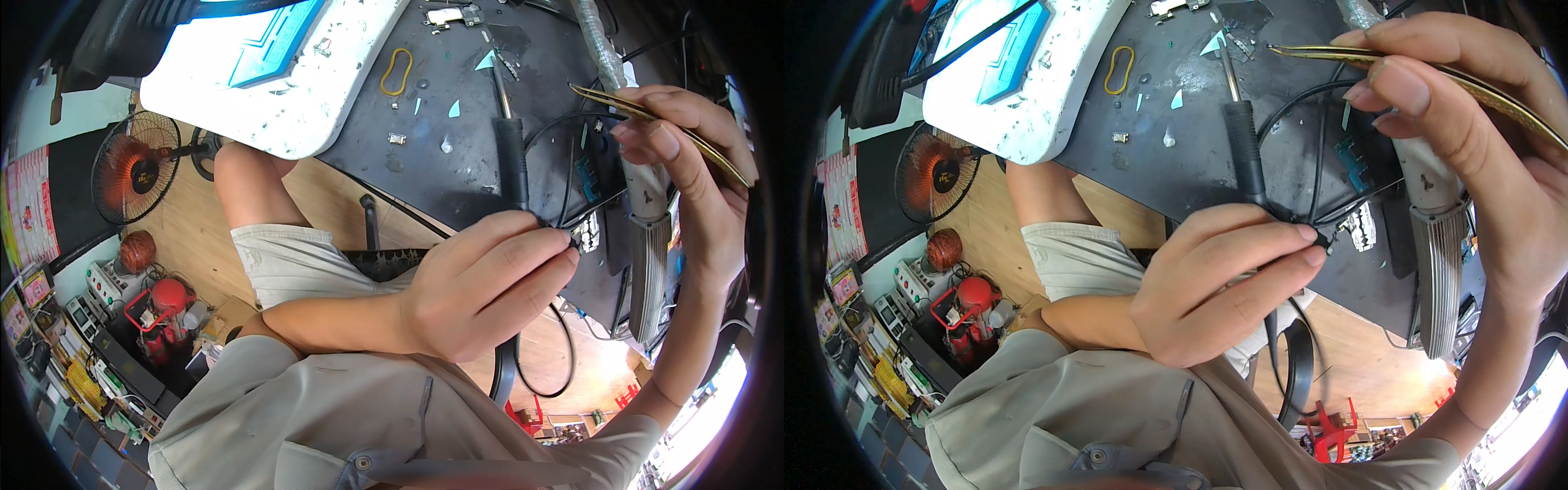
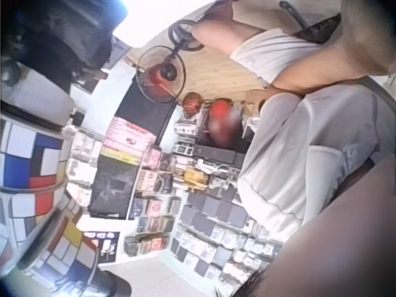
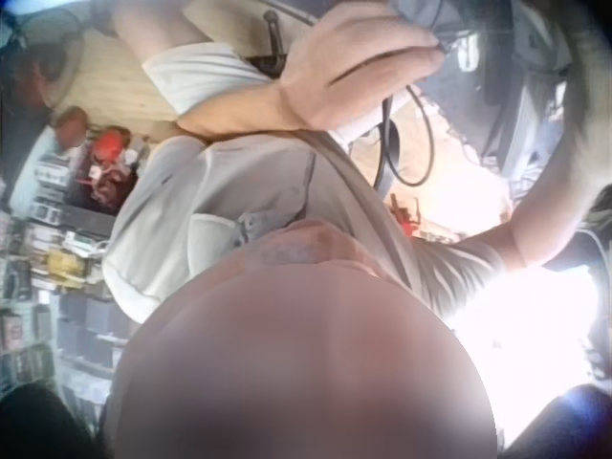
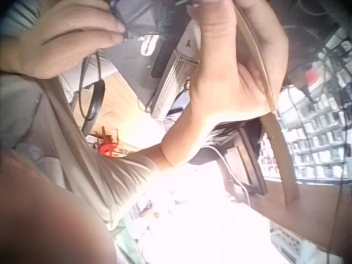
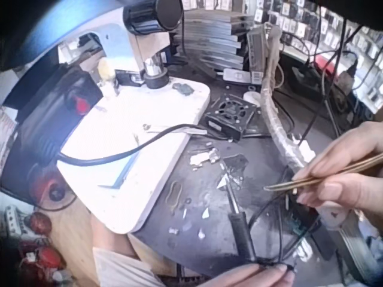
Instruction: The person uses a soldering iron and tweezers to solder small electronic components onto a circuit board. They repeatedly heat the component and apply solder to secure it in place.
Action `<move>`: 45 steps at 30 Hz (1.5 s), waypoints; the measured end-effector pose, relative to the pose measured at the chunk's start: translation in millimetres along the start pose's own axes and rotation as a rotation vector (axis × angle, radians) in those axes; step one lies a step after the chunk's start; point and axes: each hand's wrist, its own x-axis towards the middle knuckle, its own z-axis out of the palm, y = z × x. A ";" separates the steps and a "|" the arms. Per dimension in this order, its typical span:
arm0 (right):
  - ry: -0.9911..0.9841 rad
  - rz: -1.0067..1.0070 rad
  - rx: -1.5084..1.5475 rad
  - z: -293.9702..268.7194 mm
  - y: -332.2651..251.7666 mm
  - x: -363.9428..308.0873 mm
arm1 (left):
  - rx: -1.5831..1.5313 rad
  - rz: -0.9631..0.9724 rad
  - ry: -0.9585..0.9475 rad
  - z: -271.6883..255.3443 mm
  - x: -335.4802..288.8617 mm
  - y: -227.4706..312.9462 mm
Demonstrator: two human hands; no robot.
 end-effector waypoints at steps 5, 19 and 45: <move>-0.042 -0.006 0.029 11.9 -18.0 6.8 | 0.000 0.001 -0.028 -9.0 -3.1 2.7; -0.038 -0.007 0.052 12.3 -1.1 2.6 | 0.121 0.127 -0.107 -59.3 18.9 -19.2; -0.123 0.055 0.009 45.3 -30.8 29.7 | -0.038 0.628 -0.340 -101.1 102.9 -150.2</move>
